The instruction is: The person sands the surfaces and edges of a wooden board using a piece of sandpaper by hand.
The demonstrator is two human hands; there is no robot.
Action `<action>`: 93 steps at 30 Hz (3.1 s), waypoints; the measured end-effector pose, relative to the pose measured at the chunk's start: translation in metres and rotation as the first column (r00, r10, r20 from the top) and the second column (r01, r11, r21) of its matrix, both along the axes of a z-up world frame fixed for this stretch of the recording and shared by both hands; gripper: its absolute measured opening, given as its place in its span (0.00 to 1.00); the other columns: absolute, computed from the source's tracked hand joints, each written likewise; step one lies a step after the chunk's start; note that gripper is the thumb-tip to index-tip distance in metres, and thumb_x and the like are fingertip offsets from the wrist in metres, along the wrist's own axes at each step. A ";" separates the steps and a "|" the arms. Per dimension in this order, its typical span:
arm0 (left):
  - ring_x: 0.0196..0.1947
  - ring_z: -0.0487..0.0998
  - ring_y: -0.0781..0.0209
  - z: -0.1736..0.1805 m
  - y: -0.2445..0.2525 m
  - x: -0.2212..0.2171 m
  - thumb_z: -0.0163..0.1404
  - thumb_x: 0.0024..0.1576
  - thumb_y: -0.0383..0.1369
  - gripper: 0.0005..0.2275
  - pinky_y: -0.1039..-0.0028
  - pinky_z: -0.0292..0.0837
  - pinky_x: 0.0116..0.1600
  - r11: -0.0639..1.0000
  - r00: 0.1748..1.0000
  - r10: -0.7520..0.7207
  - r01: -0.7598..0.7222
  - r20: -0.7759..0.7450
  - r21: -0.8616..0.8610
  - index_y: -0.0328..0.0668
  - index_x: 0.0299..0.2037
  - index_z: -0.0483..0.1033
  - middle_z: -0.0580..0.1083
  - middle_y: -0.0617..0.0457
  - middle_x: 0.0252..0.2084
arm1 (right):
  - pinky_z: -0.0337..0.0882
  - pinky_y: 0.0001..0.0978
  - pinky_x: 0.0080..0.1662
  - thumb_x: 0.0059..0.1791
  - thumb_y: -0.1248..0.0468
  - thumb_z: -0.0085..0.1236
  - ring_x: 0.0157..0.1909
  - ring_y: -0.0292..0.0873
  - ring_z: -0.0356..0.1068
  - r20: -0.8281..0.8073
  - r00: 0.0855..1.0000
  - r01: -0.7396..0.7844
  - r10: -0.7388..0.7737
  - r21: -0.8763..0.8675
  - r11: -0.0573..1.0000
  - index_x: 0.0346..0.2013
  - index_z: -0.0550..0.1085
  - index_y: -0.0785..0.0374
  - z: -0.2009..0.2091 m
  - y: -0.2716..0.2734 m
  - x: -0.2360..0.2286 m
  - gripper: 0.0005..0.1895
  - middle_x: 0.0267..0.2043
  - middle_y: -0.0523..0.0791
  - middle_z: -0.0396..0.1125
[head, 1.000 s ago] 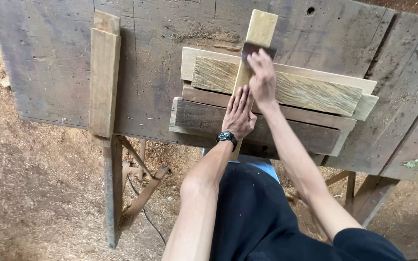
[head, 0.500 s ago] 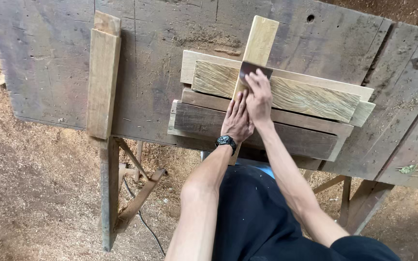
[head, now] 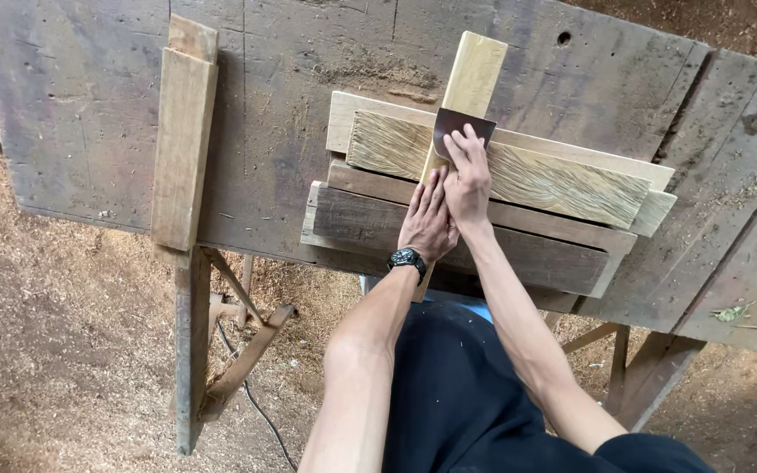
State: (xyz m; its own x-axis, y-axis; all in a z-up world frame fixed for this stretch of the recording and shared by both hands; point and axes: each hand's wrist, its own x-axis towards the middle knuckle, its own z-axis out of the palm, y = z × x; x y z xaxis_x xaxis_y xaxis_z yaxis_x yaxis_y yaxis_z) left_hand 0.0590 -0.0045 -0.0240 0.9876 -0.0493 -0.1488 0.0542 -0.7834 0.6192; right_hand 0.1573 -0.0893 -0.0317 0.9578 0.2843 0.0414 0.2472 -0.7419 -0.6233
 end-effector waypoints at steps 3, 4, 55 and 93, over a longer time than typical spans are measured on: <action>0.80 0.43 0.53 0.001 -0.001 0.000 0.43 0.57 0.38 0.35 0.59 0.37 0.80 1.000 1.000 -0.010 0.010 -0.029 0.021 0.35 0.76 0.46 0.45 0.44 0.80 | 0.57 0.50 0.74 0.47 0.83 0.50 0.71 0.53 0.61 0.033 0.999 0.005 -0.005 0.009 1.000 0.55 0.77 0.66 -0.014 0.002 0.021 0.24 0.64 0.55 0.67; 0.80 0.43 0.54 0.002 -0.001 0.001 0.43 0.57 0.37 0.35 0.60 0.37 0.81 0.998 0.999 -0.014 0.017 -0.047 0.056 0.37 0.76 0.46 0.45 0.45 0.80 | 0.57 0.50 0.74 0.49 0.83 0.52 0.71 0.54 0.61 0.110 0.994 -0.023 0.017 0.053 0.998 0.56 0.77 0.66 -0.023 0.006 0.041 0.23 0.63 0.54 0.68; 0.81 0.45 0.57 0.012 -0.001 0.004 0.44 0.57 0.35 0.35 0.63 0.39 0.82 0.989 1.000 0.005 -0.005 -0.003 0.145 0.41 0.77 0.47 0.46 0.50 0.80 | 0.80 0.44 0.60 0.61 0.72 0.41 0.51 0.49 0.78 -0.450 0.887 0.049 -0.106 -0.136 0.989 0.55 0.74 0.65 -0.043 0.023 0.189 0.13 0.51 0.51 0.75; 0.80 0.46 0.57 0.016 -0.005 0.000 0.43 0.56 0.35 0.36 0.62 0.40 0.82 0.989 1.000 0.017 -0.014 -0.020 0.150 0.43 0.77 0.46 0.46 0.51 0.80 | 0.75 0.46 0.52 0.59 0.70 0.46 0.44 0.48 0.75 -0.380 0.925 -0.065 0.007 -0.138 0.988 0.53 0.75 0.60 -0.017 0.009 0.193 0.12 0.46 0.50 0.74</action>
